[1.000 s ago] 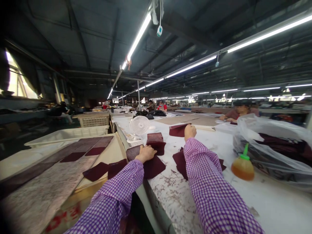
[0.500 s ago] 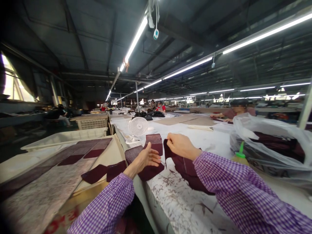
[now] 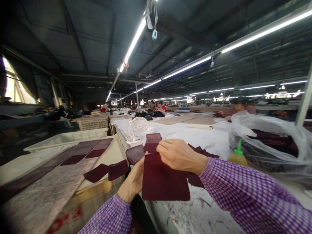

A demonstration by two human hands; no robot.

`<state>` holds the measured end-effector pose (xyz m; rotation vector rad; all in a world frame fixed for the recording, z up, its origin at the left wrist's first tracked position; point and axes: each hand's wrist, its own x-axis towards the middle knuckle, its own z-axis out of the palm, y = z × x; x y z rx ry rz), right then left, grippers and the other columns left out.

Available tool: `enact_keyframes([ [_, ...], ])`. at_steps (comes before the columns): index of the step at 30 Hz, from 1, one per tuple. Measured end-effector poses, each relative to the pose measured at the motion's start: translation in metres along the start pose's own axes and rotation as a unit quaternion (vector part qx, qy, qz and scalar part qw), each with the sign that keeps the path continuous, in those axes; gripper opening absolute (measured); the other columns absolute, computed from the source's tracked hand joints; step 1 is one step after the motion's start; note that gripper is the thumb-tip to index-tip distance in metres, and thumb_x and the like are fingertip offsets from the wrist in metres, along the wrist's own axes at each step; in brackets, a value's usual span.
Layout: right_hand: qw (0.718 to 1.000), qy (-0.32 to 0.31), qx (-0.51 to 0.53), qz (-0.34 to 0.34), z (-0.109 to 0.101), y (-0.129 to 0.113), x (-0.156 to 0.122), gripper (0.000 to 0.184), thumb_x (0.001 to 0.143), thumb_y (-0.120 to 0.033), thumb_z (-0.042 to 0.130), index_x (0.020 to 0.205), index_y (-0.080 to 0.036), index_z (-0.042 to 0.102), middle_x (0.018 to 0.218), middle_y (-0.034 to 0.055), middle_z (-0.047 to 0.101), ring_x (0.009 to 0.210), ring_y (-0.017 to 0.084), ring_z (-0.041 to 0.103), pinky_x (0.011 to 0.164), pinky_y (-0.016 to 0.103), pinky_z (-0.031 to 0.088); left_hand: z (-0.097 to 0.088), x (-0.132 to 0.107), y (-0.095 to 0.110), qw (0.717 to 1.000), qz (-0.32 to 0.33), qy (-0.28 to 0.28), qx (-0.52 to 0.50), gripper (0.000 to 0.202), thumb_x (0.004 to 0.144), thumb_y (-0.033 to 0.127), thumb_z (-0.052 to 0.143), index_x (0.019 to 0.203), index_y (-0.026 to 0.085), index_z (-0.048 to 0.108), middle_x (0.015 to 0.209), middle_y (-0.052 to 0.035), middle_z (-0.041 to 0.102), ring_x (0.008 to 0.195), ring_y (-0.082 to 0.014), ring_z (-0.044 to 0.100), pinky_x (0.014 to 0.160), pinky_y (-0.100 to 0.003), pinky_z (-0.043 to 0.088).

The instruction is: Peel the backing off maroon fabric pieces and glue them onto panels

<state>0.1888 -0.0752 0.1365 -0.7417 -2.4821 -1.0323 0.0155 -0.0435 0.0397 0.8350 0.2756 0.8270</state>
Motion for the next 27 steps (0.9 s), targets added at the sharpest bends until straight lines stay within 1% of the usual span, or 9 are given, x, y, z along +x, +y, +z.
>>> enact_keyframes([
  [5, 0.999, 0.003, -0.014, -0.050, -0.008, -0.013, -0.006, 0.017, 0.089, -0.014, 0.039, 0.080, -0.016, 0.053, 0.076, 0.0028, 0.057, 0.069, 0.015, 0.050, 0.063, 0.027, 0.036, -0.004, -0.008, -0.005, 1.000, -0.020, -0.014, -0.006, 0.026, 0.085, 0.034, 0.056, 0.092, 0.010, 0.063, 0.084, -0.0084, 0.069, 0.074, -0.0168, 0.066, 0.075, -0.027, 0.049],
  [7, 0.999, 0.021, -0.016, -0.042, -0.006, -0.012, -0.005, 0.019, 0.089, -0.013, 0.038, 0.079, -0.016, 0.053, 0.075, 0.0030, 0.057, 0.068, 0.015, 0.050, 0.063, 0.027, 0.036, -0.004, -0.014, -0.014, 0.997, -0.066, -0.041, 0.010, 0.032, 0.085, 0.038, 0.052, 0.095, 0.010, 0.063, 0.084, -0.0101, 0.070, 0.071, -0.0191, 0.066, 0.071, -0.029, 0.049],
  [10, 0.999, 0.040, -0.018, -0.021, -0.001, -0.005, -0.001, 0.021, 0.089, -0.013, 0.037, 0.080, -0.016, 0.055, 0.077, 0.0042, 0.060, 0.067, 0.015, 0.050, 0.064, 0.028, 0.038, 0.000, -0.028, -0.030, 0.971, -0.189, -0.145, 0.005, 0.059, 0.085, 0.054, 0.036, 0.101, 0.004, 0.063, 0.089, -0.0182, 0.068, 0.076, -0.0284, 0.066, 0.064, -0.036, 0.049],
  [13, 0.999, 0.042, -0.007, -0.012, 0.001, -0.005, 0.001, 0.025, 0.090, -0.014, 0.034, 0.082, -0.016, 0.058, 0.080, 0.0058, 0.063, 0.069, 0.016, 0.053, 0.064, 0.029, 0.040, 0.008, -0.043, -0.044, 0.954, -0.230, -0.187, -0.051, 0.058, 0.087, 0.048, 0.030, 0.104, 0.004, 0.063, 0.096, -0.0192, 0.068, 0.084, -0.0282, 0.066, 0.064, -0.031, 0.047],
  [17, 0.997, 0.037, 0.039, -0.055, -0.008, -0.019, -0.003, 0.029, 0.090, -0.014, 0.032, 0.087, -0.017, 0.061, 0.081, 0.0061, 0.064, 0.070, 0.016, 0.054, 0.062, 0.030, 0.041, 0.014, -0.047, -0.052, 0.974, -0.144, -0.125, -0.122, 0.047, 0.084, 0.045, 0.042, 0.095, 0.006, 0.066, 0.094, -0.0159, 0.069, 0.079, -0.0234, 0.067, 0.059, -0.027, 0.047],
  [19, 0.994, 0.034, 0.059, -0.090, -0.015, -0.029, -0.007, 0.028, 0.090, -0.015, 0.033, 0.086, -0.018, 0.061, 0.081, 0.0065, 0.065, 0.070, 0.016, 0.054, 0.061, 0.031, 0.042, 0.015, -0.044, -0.049, 0.985, -0.095, -0.059, -0.129, 0.037, 0.078, 0.041, 0.055, 0.090, 0.007, 0.066, 0.088, -0.0128, 0.069, 0.070, -0.0187, 0.066, 0.056, -0.023, 0.046],
  [22, 0.985, 0.002, 0.132, -0.116, -0.027, -0.042, -0.014, 0.021, 0.087, -0.016, 0.040, 0.082, -0.019, 0.060, 0.077, 0.0057, 0.064, 0.067, 0.017, 0.053, 0.060, 0.031, 0.043, 0.013, -0.041, -0.038, 0.995, -0.012, 0.048, -0.088, 0.025, 0.066, 0.020, 0.072, 0.088, 0.010, 0.065, 0.077, -0.0055, 0.068, 0.061, -0.0119, 0.062, 0.055, -0.019, 0.045],
  [24, 0.968, -0.028, 0.235, -0.084, -0.031, -0.046, -0.019, 0.014, 0.085, -0.019, 0.045, 0.085, -0.020, 0.060, 0.083, 0.0058, 0.065, 0.074, 0.017, 0.056, 0.068, 0.032, 0.046, 0.011, -0.043, -0.030, 0.994, 0.029, 0.098, -0.031, 0.034, 0.060, 0.012, 0.076, 0.093, 0.013, 0.064, 0.078, -0.0040, 0.067, 0.062, -0.0121, 0.062, 0.057, -0.019, 0.047],
  [27, 0.927, -0.035, 0.362, 0.094, -0.024, -0.043, -0.030, 0.027, 0.084, -0.032, 0.054, 0.109, -0.021, 0.056, 0.123, 0.0109, 0.054, 0.112, 0.023, 0.049, 0.094, 0.039, 0.041, 0.012, -0.050, -0.022, 0.992, 0.028, 0.110, 0.060, 0.042, 0.058, 0.017, 0.079, 0.097, 0.016, 0.063, 0.087, -0.0046, 0.067, 0.069, -0.0146, 0.063, 0.057, -0.020, 0.047],
])
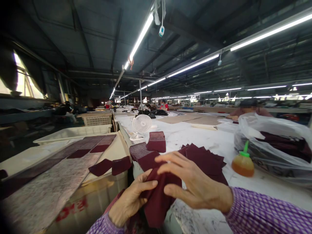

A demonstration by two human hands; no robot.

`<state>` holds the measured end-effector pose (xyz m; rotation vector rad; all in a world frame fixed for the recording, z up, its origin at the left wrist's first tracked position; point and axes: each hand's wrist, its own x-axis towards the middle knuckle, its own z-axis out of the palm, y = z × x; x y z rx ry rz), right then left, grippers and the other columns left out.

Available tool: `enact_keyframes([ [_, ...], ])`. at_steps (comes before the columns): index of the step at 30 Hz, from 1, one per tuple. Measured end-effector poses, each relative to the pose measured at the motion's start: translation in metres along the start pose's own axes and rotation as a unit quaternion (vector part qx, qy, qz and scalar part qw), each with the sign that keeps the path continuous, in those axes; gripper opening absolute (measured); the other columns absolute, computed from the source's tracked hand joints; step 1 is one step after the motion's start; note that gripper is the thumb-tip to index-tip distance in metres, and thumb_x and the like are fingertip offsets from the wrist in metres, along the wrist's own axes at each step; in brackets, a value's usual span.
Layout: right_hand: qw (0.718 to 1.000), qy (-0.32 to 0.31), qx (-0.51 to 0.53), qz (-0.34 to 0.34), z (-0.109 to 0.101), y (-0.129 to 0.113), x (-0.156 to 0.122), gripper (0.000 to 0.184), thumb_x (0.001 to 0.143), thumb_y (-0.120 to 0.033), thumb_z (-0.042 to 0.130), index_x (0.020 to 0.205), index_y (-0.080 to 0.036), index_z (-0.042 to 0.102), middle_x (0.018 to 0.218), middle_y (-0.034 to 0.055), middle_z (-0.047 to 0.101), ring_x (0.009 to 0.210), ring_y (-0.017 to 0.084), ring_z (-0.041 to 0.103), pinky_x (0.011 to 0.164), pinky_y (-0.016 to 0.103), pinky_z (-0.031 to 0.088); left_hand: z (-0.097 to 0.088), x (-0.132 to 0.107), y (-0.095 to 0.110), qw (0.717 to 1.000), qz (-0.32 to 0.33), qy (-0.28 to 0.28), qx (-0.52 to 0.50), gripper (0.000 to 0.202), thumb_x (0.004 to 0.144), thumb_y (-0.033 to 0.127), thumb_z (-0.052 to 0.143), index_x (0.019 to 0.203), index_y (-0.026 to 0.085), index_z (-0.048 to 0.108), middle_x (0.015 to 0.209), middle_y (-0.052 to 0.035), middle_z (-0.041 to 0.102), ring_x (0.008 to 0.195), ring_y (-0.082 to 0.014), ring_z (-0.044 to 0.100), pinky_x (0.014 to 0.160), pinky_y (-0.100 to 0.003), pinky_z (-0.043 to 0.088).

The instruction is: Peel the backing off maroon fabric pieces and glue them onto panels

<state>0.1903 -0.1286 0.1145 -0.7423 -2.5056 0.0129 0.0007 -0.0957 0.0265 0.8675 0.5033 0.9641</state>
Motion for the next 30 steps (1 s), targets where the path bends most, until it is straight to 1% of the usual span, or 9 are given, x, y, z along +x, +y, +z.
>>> enact_keyframes([
  [2, 0.985, 0.018, 0.086, 0.149, 0.006, 0.013, -0.005, 0.053, 0.082, -0.041, 0.058, 0.129, -0.021, 0.044, 0.140, 0.0135, 0.037, 0.125, 0.026, 0.039, 0.099, 0.043, 0.038, 0.002, -0.005, 0.001, 0.998, 0.009, -0.031, 0.050, 0.040, 0.058, 0.020, 0.080, 0.093, 0.016, 0.062, 0.086, -0.0034, 0.066, 0.070, -0.0138, 0.062, 0.058, -0.019, 0.046],
  [4, 0.942, -0.035, 0.220, 0.252, 0.012, 0.024, -0.008, 0.072, 0.079, -0.046, 0.061, 0.138, -0.020, 0.031, 0.137, 0.0160, 0.041, 0.120, 0.026, 0.046, 0.094, 0.042, 0.042, 0.005, -0.007, 0.001, 0.993, 0.033, -0.069, 0.085, 0.036, 0.059, 0.022, 0.081, 0.089, 0.015, 0.062, 0.083, -0.0021, 0.065, 0.071, -0.0125, 0.061, 0.062, -0.019, 0.045],
  [7, 0.859, -0.106, 0.406, 0.295, 0.017, 0.032, -0.011, 0.074, 0.076, -0.042, 0.064, 0.137, -0.017, 0.032, 0.112, 0.0120, 0.060, 0.099, 0.022, 0.059, 0.085, 0.038, 0.047, 0.003, -0.009, -0.001, 0.986, 0.055, -0.101, 0.118, 0.035, 0.059, 0.021, 0.081, 0.087, 0.015, 0.062, 0.083, -0.0013, 0.064, 0.074, -0.0122, 0.060, 0.068, -0.020, 0.045],
  [9, 0.835, -0.105, 0.443, 0.308, 0.014, 0.033, -0.012, 0.065, 0.074, -0.035, 0.065, 0.131, -0.016, 0.039, 0.101, 0.0077, 0.063, 0.090, 0.019, 0.061, 0.080, 0.033, 0.047, -0.004, -0.009, 0.000, 0.984, 0.033, -0.107, 0.136, 0.039, 0.058, 0.021, 0.081, 0.091, 0.015, 0.062, 0.081, -0.0008, 0.063, 0.070, -0.0115, 0.059, 0.065, -0.020, 0.045],
  [14, 0.848, -0.120, 0.372, 0.358, 0.002, 0.033, -0.017, 0.049, 0.070, -0.021, 0.063, 0.117, -0.018, 0.051, 0.106, 0.0064, 0.059, 0.095, 0.018, 0.057, 0.081, 0.032, 0.045, -0.022, -0.008, 0.013, 0.980, -0.034, -0.091, 0.175, 0.041, 0.067, 0.034, 0.076, 0.100, 0.015, 0.062, 0.073, -0.0011, 0.063, 0.058, -0.0094, 0.056, 0.057, -0.020, 0.043],
  [20, 0.847, -0.116, 0.330, 0.401, 0.007, 0.037, -0.024, 0.061, 0.067, -0.019, 0.061, 0.125, -0.017, 0.043, 0.114, 0.0109, 0.055, 0.090, 0.017, 0.058, 0.073, 0.029, 0.047, -0.001, 0.024, 0.005, 0.952, 0.007, -0.036, 0.304, 0.036, 0.074, 0.041, 0.067, 0.097, 0.014, 0.063, 0.071, -0.0031, 0.064, 0.065, -0.0152, 0.058, 0.060, -0.024, 0.043],
  [23, 0.840, -0.139, 0.315, 0.419, 0.010, 0.045, -0.032, 0.066, 0.066, -0.017, 0.060, 0.129, -0.016, 0.038, 0.099, 0.0065, 0.059, 0.067, 0.012, 0.058, 0.054, 0.022, 0.045, 0.010, 0.048, -0.008, 0.893, 0.082, -0.023, 0.443, 0.018, 0.076, 0.031, 0.062, 0.085, 0.016, 0.067, 0.071, -0.0031, 0.065, 0.065, -0.0169, 0.057, 0.062, -0.026, 0.042],
  [25, 0.843, -0.167, 0.271, 0.433, 0.011, 0.055, -0.038, 0.069, 0.067, -0.019, 0.059, 0.131, -0.014, 0.035, 0.092, 0.0048, 0.060, 0.055, 0.011, 0.056, 0.047, 0.022, 0.042, 0.017, 0.063, -0.016, 0.817, 0.140, -0.027, 0.559, 0.012, 0.078, 0.022, 0.058, 0.082, 0.018, 0.069, 0.079, -0.0035, 0.067, 0.076, -0.0191, 0.059, 0.072, -0.028, 0.042],
  [30, 0.918, -0.159, 0.056, 0.359, 0.011, 0.082, -0.050, 0.033, 0.078, -0.020, 0.051, 0.109, -0.013, 0.058, 0.072, 0.0023, 0.064, 0.056, 0.013, 0.060, 0.055, 0.023, 0.044, 0.028, 0.080, -0.028, 0.651, 0.168, -0.037, 0.740, 0.022, 0.083, 0.017, 0.049, 0.089, 0.022, 0.070, 0.090, -0.0050, 0.062, 0.088, -0.0193, 0.057, 0.078, -0.027, 0.041],
])
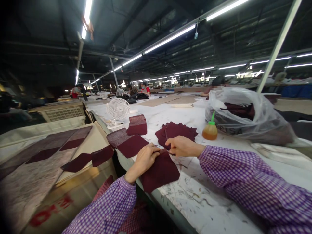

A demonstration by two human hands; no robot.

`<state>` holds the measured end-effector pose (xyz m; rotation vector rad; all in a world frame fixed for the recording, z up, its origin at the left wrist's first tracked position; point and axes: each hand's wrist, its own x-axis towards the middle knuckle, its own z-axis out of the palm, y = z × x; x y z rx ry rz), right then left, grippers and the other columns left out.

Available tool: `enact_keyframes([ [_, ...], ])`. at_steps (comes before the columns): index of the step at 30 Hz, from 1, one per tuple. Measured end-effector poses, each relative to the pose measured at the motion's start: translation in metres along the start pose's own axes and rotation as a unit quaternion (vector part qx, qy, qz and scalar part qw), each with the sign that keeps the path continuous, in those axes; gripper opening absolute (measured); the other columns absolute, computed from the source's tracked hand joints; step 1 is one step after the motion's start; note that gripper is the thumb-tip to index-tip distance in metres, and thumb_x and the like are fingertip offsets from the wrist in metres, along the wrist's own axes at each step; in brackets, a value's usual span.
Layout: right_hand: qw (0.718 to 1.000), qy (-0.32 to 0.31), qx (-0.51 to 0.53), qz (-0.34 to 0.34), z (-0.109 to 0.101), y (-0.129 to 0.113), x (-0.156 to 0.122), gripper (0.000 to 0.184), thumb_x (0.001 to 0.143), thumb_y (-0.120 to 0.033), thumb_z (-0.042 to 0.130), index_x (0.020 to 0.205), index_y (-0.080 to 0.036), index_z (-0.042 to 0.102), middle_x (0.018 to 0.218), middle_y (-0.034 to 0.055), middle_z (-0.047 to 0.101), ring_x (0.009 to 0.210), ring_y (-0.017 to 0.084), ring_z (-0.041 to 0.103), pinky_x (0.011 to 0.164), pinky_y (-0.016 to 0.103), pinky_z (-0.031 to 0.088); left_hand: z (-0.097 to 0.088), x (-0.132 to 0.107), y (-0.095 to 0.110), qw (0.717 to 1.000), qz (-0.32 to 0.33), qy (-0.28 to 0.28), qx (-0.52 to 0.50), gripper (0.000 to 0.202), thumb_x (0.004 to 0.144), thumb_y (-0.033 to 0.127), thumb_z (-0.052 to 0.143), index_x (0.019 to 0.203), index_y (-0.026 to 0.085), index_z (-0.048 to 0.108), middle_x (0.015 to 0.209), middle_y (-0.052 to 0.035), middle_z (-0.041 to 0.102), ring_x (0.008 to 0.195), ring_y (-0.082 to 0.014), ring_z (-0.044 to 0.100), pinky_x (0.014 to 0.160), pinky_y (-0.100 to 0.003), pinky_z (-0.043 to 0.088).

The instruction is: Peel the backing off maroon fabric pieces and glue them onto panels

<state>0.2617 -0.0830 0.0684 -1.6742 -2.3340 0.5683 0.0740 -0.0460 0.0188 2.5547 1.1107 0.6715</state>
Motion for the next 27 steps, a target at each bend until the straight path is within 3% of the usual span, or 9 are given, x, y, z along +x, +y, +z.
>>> enact_keyframes([
  [2, 0.998, 0.034, -0.036, -0.043, 0.000, 0.005, 0.005, 0.023, 0.080, -0.018, 0.047, 0.096, -0.014, 0.064, 0.076, 0.0034, 0.066, 0.059, 0.012, 0.061, 0.059, 0.023, 0.044, 0.001, 0.001, 0.001, 0.999, 0.002, -0.006, 0.033, 0.024, 0.085, 0.018, 0.047, 0.092, 0.022, 0.069, 0.090, -0.0048, 0.061, 0.088, -0.0185, 0.056, 0.077, -0.026, 0.041],
  [6, 0.991, 0.070, -0.059, -0.094, 0.004, 0.009, 0.012, 0.026, 0.083, -0.018, 0.042, 0.092, -0.013, 0.066, 0.085, 0.0062, 0.065, 0.055, 0.010, 0.058, 0.059, 0.022, 0.043, 0.000, 0.001, -0.001, 0.999, 0.013, -0.014, 0.043, 0.025, 0.086, 0.019, 0.046, 0.096, 0.023, 0.069, 0.091, -0.0046, 0.060, 0.088, -0.0186, 0.056, 0.075, -0.026, 0.041],
  [15, 0.981, 0.081, -0.093, -0.150, 0.003, 0.013, 0.016, 0.021, 0.080, -0.016, 0.046, 0.083, -0.013, 0.066, 0.081, 0.0052, 0.065, 0.071, 0.014, 0.058, 0.067, 0.024, 0.041, 0.000, 0.001, 0.000, 0.999, 0.014, -0.010, 0.039, 0.024, 0.086, 0.019, 0.047, 0.096, 0.022, 0.069, 0.089, -0.0048, 0.059, 0.086, -0.0194, 0.056, 0.074, -0.027, 0.041],
  [23, 0.980, 0.083, -0.116, -0.139, 0.009, 0.018, 0.020, 0.015, 0.076, -0.015, 0.049, 0.076, -0.014, 0.063, 0.073, 0.0027, 0.063, 0.063, 0.012, 0.054, 0.060, 0.023, 0.038, 0.002, 0.000, -0.004, 1.000, 0.022, 0.002, 0.015, 0.021, 0.085, 0.019, 0.051, 0.095, 0.022, 0.069, 0.090, -0.0040, 0.061, 0.087, -0.0192, 0.057, 0.076, -0.027, 0.041],
  [27, 0.966, 0.092, -0.159, -0.183, 0.016, 0.027, 0.022, 0.013, 0.080, -0.015, 0.048, 0.078, -0.015, 0.061, 0.080, 0.0038, 0.061, 0.068, 0.013, 0.054, 0.063, 0.023, 0.038, 0.004, -0.001, -0.011, 0.998, 0.024, 0.037, -0.034, 0.022, 0.085, 0.014, 0.051, 0.093, 0.020, 0.070, 0.087, -0.0032, 0.062, 0.083, -0.0166, 0.058, 0.076, -0.025, 0.042],
])
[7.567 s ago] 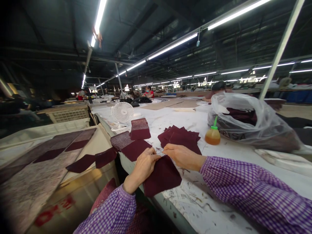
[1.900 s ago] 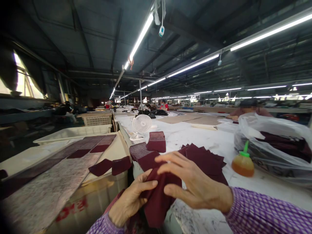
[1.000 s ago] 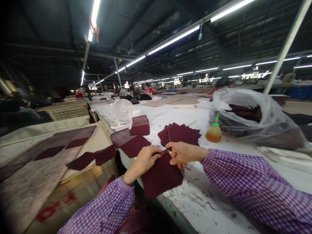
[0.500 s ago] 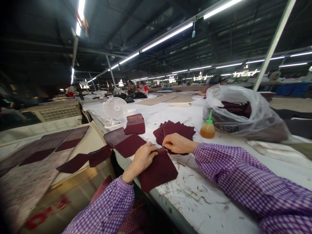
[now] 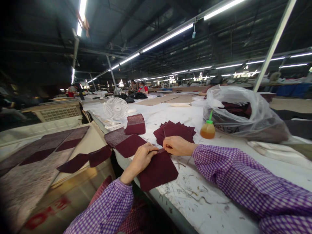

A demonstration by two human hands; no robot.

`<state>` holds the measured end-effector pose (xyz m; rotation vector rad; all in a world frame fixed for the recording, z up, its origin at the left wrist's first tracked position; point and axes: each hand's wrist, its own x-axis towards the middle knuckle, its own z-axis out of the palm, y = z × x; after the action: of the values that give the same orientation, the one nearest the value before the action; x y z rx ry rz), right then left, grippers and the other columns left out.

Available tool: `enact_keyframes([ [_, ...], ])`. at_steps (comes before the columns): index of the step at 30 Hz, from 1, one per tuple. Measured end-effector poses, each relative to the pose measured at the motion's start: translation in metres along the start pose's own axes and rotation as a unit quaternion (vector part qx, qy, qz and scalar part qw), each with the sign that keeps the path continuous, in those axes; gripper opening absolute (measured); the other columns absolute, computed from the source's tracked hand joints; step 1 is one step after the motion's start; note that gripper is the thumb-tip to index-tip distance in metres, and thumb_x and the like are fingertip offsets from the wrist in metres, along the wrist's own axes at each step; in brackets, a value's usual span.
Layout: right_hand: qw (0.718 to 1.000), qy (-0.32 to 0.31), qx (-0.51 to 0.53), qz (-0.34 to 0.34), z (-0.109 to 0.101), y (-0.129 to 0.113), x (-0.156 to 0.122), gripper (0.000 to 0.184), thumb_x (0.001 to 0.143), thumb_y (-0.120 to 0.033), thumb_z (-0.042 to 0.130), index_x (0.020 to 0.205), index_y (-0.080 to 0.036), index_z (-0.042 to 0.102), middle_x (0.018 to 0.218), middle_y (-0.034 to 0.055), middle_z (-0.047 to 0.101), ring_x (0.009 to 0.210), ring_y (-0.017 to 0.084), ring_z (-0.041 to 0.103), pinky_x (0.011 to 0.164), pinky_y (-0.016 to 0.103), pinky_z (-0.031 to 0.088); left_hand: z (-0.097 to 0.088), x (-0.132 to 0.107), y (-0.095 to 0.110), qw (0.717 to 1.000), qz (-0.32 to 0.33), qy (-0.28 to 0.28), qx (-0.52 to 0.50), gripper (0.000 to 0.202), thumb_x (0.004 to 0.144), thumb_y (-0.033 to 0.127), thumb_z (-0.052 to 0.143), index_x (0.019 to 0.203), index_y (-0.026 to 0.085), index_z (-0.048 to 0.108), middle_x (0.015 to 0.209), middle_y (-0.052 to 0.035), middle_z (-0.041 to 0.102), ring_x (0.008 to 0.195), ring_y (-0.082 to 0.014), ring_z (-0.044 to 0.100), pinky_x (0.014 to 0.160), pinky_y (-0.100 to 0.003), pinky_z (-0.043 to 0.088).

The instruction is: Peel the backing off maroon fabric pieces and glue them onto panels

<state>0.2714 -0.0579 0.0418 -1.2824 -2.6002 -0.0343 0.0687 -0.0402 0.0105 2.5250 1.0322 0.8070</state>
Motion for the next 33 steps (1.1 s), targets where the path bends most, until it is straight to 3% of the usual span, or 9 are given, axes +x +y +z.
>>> enact_keyframes([
  [4, 0.996, 0.004, -0.079, -0.050, 0.004, 0.001, -0.002, 0.016, 0.089, -0.019, 0.044, 0.086, -0.016, 0.059, 0.085, 0.0035, 0.059, 0.069, 0.012, 0.053, 0.061, 0.023, 0.038, 0.001, -0.003, -0.006, 0.999, 0.028, 0.021, -0.015, 0.025, 0.085, 0.007, 0.048, 0.085, 0.018, 0.071, 0.080, -0.0023, 0.061, 0.077, -0.0143, 0.056, 0.071, -0.023, 0.043],
  [10, 0.970, -0.029, -0.209, -0.124, 0.006, 0.001, -0.010, 0.024, 0.094, -0.016, 0.035, 0.094, -0.016, 0.059, 0.090, 0.0056, 0.058, 0.072, 0.014, 0.051, 0.056, 0.025, 0.036, 0.003, -0.008, -0.008, 0.989, 0.107, 0.020, 0.097, 0.028, 0.088, 0.009, 0.044, 0.087, 0.020, 0.069, 0.083, -0.0029, 0.057, 0.081, -0.0164, 0.051, 0.072, -0.026, 0.042],
  [13, 0.960, -0.036, -0.244, -0.136, 0.002, 0.005, -0.014, 0.024, 0.094, -0.015, 0.036, 0.098, -0.017, 0.060, 0.094, 0.0072, 0.060, 0.079, 0.017, 0.052, 0.063, 0.027, 0.041, 0.001, -0.011, -0.007, 0.983, 0.130, 0.009, 0.131, 0.027, 0.088, 0.009, 0.042, 0.089, 0.020, 0.067, 0.085, -0.0032, 0.055, 0.084, -0.0170, 0.049, 0.075, -0.027, 0.042],
  [18, 0.990, 0.044, -0.130, -0.033, -0.006, -0.006, -0.013, 0.031, 0.092, -0.011, 0.033, 0.105, -0.016, 0.061, 0.097, 0.0087, 0.061, 0.086, 0.017, 0.057, 0.077, 0.030, 0.046, -0.003, -0.012, -0.001, 0.979, 0.120, 0.002, 0.166, 0.027, 0.087, 0.008, 0.042, 0.084, 0.019, 0.066, 0.086, -0.0039, 0.055, 0.082, -0.0176, 0.049, 0.073, -0.029, 0.043],
  [22, 0.999, 0.038, -0.003, -0.031, 0.004, -0.024, -0.011, 0.032, 0.090, -0.012, 0.034, 0.108, -0.017, 0.060, 0.102, 0.0086, 0.060, 0.089, 0.017, 0.058, 0.080, 0.030, 0.049, -0.002, -0.012, 0.000, 0.979, 0.116, 0.010, 0.168, 0.026, 0.088, 0.010, 0.043, 0.091, 0.020, 0.067, 0.085, -0.0040, 0.056, 0.082, -0.0181, 0.050, 0.072, -0.028, 0.043],
  [27, 0.999, 0.040, 0.029, -0.014, 0.015, -0.029, -0.013, 0.032, 0.088, -0.012, 0.036, 0.104, -0.018, 0.064, 0.100, 0.0088, 0.062, 0.087, 0.018, 0.059, 0.080, 0.030, 0.050, -0.013, -0.020, -0.020, 0.992, 0.099, 0.018, 0.077, 0.021, 0.088, 0.014, 0.049, 0.088, 0.021, 0.068, 0.083, -0.0021, 0.058, 0.082, -0.0168, 0.052, 0.071, -0.027, 0.043],
  [33, 1.000, 0.008, 0.005, -0.019, 0.010, -0.029, -0.012, 0.036, 0.089, -0.012, 0.033, 0.105, -0.017, 0.065, 0.102, 0.0096, 0.061, 0.088, 0.018, 0.058, 0.081, 0.031, 0.048, -0.029, -0.038, -0.044, 0.993, 0.110, 0.048, 0.012, 0.020, 0.090, 0.020, 0.049, 0.084, 0.019, 0.068, 0.081, -0.0031, 0.059, 0.080, -0.0161, 0.051, 0.071, -0.027, 0.043],
])
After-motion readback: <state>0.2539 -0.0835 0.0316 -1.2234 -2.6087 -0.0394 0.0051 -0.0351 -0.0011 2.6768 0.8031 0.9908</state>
